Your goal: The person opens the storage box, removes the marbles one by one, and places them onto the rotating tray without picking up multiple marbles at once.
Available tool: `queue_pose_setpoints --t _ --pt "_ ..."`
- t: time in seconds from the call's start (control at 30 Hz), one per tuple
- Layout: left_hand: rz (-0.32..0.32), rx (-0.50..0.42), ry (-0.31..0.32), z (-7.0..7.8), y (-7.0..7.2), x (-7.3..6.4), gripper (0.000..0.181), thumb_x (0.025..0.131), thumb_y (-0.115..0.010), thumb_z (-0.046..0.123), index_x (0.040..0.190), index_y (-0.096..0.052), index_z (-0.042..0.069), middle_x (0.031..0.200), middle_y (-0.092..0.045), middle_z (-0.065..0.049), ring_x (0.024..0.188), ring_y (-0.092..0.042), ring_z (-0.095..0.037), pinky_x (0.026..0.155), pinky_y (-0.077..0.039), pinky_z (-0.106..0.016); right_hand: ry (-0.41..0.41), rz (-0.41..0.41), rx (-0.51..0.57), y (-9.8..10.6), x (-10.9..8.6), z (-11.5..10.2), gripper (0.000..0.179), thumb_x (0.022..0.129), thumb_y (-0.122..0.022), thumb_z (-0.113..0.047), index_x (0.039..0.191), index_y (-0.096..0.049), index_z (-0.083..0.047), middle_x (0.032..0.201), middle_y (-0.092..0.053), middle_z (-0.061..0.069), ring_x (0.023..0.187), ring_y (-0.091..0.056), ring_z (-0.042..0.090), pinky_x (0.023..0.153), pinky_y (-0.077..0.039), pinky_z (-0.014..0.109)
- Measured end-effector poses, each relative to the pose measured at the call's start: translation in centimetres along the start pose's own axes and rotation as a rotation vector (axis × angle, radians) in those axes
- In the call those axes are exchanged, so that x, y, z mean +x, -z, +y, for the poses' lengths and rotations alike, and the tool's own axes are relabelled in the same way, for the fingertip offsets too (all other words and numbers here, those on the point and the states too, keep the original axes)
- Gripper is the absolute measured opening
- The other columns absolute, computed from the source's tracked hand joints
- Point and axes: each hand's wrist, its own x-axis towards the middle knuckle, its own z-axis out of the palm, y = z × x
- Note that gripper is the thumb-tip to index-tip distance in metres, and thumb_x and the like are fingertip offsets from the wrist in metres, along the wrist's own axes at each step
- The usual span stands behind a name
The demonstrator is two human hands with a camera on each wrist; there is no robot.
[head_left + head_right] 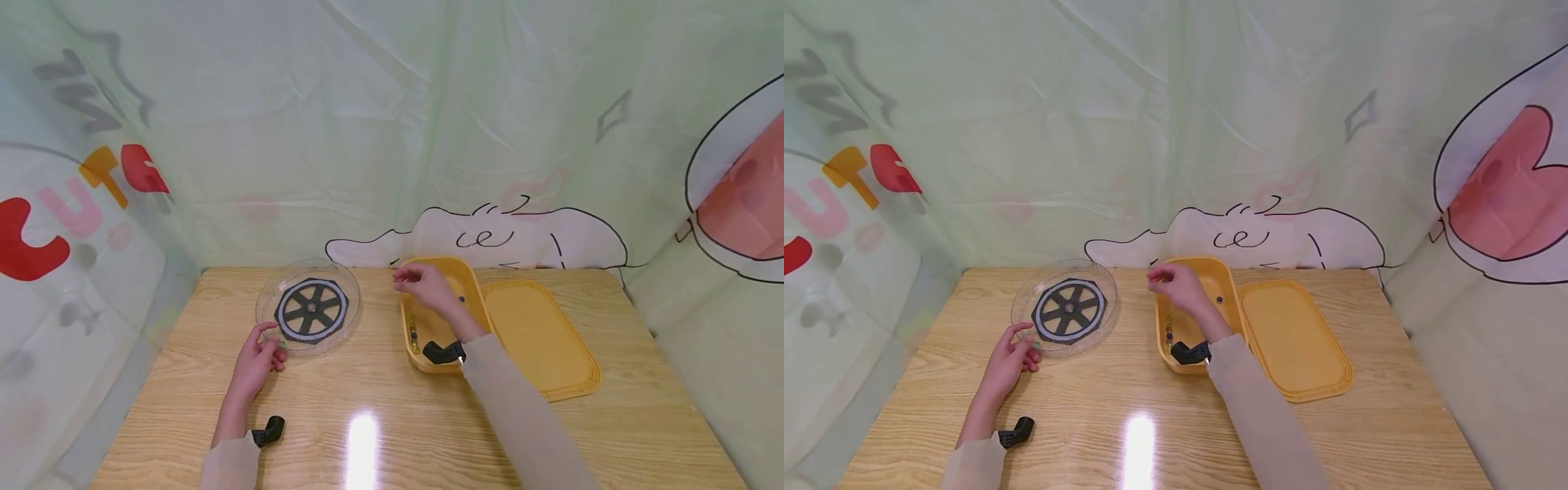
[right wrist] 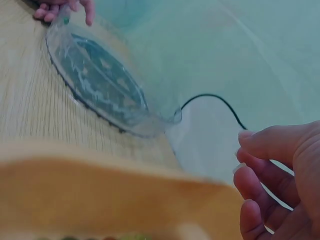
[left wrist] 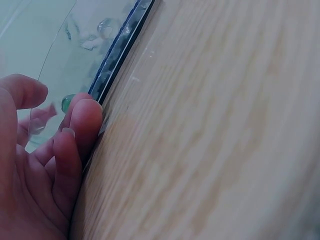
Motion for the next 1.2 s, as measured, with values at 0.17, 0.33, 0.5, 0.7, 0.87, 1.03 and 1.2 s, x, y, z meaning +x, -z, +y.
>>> queue_pose_setpoints --t 0.17,0.33,0.5,0.7,0.87,1.03,1.2 --pt "-0.002 0.010 0.001 -0.2 0.0 0.1 0.032 0.104 -0.048 0.012 0.136 -0.046 0.012 0.073 -0.062 -0.013 0.058 -0.060 -0.019 0.059 -0.055 -0.030 -0.016 0.017 -0.020 0.9 -0.4 1.9 0.019 0.091 -0.071 -0.007 0.109 -0.071 0.000 0.100 -0.071 0.009 0.092 -0.063 0.023 0.077 -0.051 0.032" --pt "-0.003 0.016 -0.011 -0.2 0.0 0.1 0.033 0.104 -0.048 0.012 0.137 -0.045 0.012 0.073 -0.062 -0.013 0.057 -0.060 -0.019 0.058 -0.054 -0.030 -0.103 0.010 -0.024 1.0 -0.7 3.1 0.021 0.091 -0.073 -0.011 0.110 -0.071 -0.004 0.099 -0.071 0.008 0.090 -0.062 0.030 0.074 -0.052 0.040" --pt "-0.006 0.017 -0.029 -0.1 0.0 0.2 0.033 0.104 -0.048 0.012 0.137 -0.044 0.010 0.072 -0.062 -0.012 0.056 -0.060 -0.018 0.058 -0.054 -0.030 -0.151 -0.016 -0.033 0.9 -0.7 3.7 0.020 0.091 -0.073 -0.014 0.110 -0.072 -0.008 0.099 -0.069 0.006 0.089 -0.061 0.031 0.073 -0.052 0.039" --pt "-0.006 0.018 -0.032 -0.2 0.0 0.2 0.034 0.105 -0.048 0.012 0.138 -0.043 0.009 0.072 -0.063 -0.013 0.056 -0.060 -0.018 0.058 -0.054 -0.030 -0.147 -0.090 -0.106 0.9 -0.6 4.3 0.012 0.090 -0.072 -0.007 0.102 -0.074 -0.008 0.093 -0.068 0.005 0.081 -0.057 0.023 0.068 -0.047 0.029" --pt "-0.002 0.026 -0.026 -0.3 -0.1 0.2 0.033 0.105 -0.048 0.013 0.137 -0.044 0.011 0.072 -0.062 -0.012 0.056 -0.060 -0.018 0.058 -0.054 -0.030 -0.162 -0.151 -0.148 1.0 -0.6 4.5 0.012 0.087 -0.073 -0.003 0.098 -0.075 -0.007 0.093 -0.069 0.004 0.084 -0.055 0.021 0.075 -0.046 0.031" --pt "-0.002 0.028 -0.022 -0.4 0.0 0.3 0.032 0.105 -0.049 0.014 0.137 -0.045 0.012 0.073 -0.062 -0.013 0.057 -0.060 -0.020 0.058 -0.054 -0.030 -0.177 -0.194 -0.218 0.9 -0.7 4.6 0.009 0.087 -0.074 -0.004 0.095 -0.076 -0.008 0.094 -0.071 0.002 0.089 -0.059 0.020 0.086 -0.048 0.035" --pt "0.000 0.023 -0.020 -0.4 0.0 0.2 0.032 0.105 -0.049 0.014 0.137 -0.045 0.013 0.073 -0.062 -0.013 0.057 -0.060 -0.020 0.058 -0.054 -0.030 -0.196 -0.199 -0.244 0.7 -0.6 4.8 0.008 0.087 -0.074 -0.004 0.093 -0.077 -0.009 0.093 -0.071 0.001 0.090 -0.058 0.020 0.087 -0.047 0.035"
